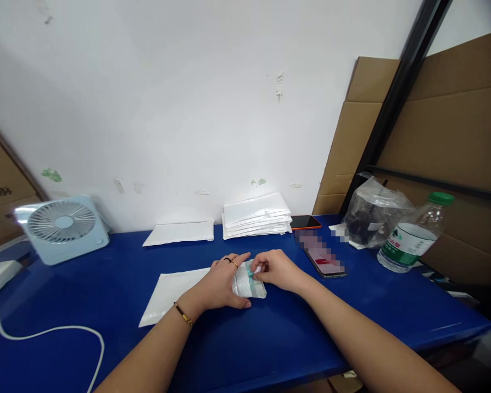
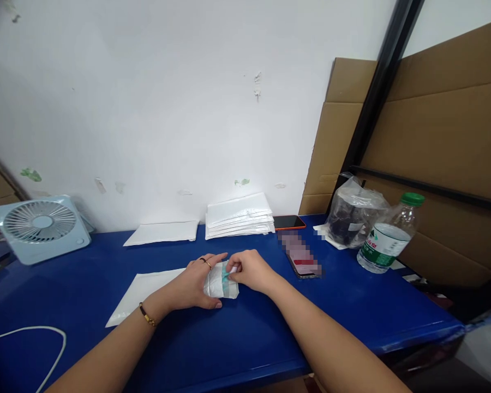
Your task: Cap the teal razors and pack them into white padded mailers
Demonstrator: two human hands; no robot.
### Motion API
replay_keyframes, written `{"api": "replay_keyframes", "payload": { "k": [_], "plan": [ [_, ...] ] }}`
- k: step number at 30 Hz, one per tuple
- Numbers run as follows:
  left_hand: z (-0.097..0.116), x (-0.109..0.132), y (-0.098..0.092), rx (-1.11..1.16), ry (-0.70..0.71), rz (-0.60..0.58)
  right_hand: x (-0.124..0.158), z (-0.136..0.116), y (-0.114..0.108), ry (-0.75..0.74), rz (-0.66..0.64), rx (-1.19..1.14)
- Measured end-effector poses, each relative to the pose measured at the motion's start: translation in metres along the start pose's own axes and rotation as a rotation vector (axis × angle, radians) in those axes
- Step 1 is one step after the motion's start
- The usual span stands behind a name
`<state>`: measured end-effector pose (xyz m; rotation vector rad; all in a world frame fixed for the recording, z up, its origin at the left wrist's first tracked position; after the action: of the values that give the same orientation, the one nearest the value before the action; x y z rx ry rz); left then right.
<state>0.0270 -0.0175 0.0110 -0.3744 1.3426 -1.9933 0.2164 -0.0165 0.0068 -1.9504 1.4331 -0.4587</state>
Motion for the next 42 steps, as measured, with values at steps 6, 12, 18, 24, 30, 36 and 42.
{"api": "replay_keyframes", "payload": {
  "k": [6,12,18,24,30,36,42],
  "plan": [
    [0.000,-0.001,0.001,0.003,0.004,-0.002,-0.004,-0.003,0.003,0.007,0.131,0.081],
    [0.000,0.000,0.001,-0.022,0.021,0.004,-0.002,-0.004,0.007,-0.018,0.017,-0.023],
    [0.000,0.000,0.001,-0.019,0.021,-0.004,0.001,-0.003,0.004,0.014,0.022,0.036],
    [-0.003,0.000,0.002,-0.014,0.026,0.005,-0.003,-0.007,0.010,0.013,0.078,0.000],
    [-0.001,0.000,0.002,-0.016,0.024,-0.006,0.000,-0.007,0.010,0.066,-0.024,-0.047],
    [0.000,0.000,0.001,0.004,0.014,-0.002,0.007,-0.013,0.010,0.063,-0.213,-0.177],
    [-0.002,0.002,0.001,0.013,0.013,0.003,0.004,-0.012,0.017,-0.002,-0.145,-0.076]
  ]
}}
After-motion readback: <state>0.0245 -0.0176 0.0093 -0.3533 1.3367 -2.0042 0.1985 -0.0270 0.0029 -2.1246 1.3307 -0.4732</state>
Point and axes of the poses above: each hand's wrist, its own x-axis away from the middle knuckle, its own y-axis out of the palm, z = x × y, the point moved 2 cm from there along -x, towards the middle knuckle, and after that the axes turned 5 degrees about y, right-handed, at the moved point
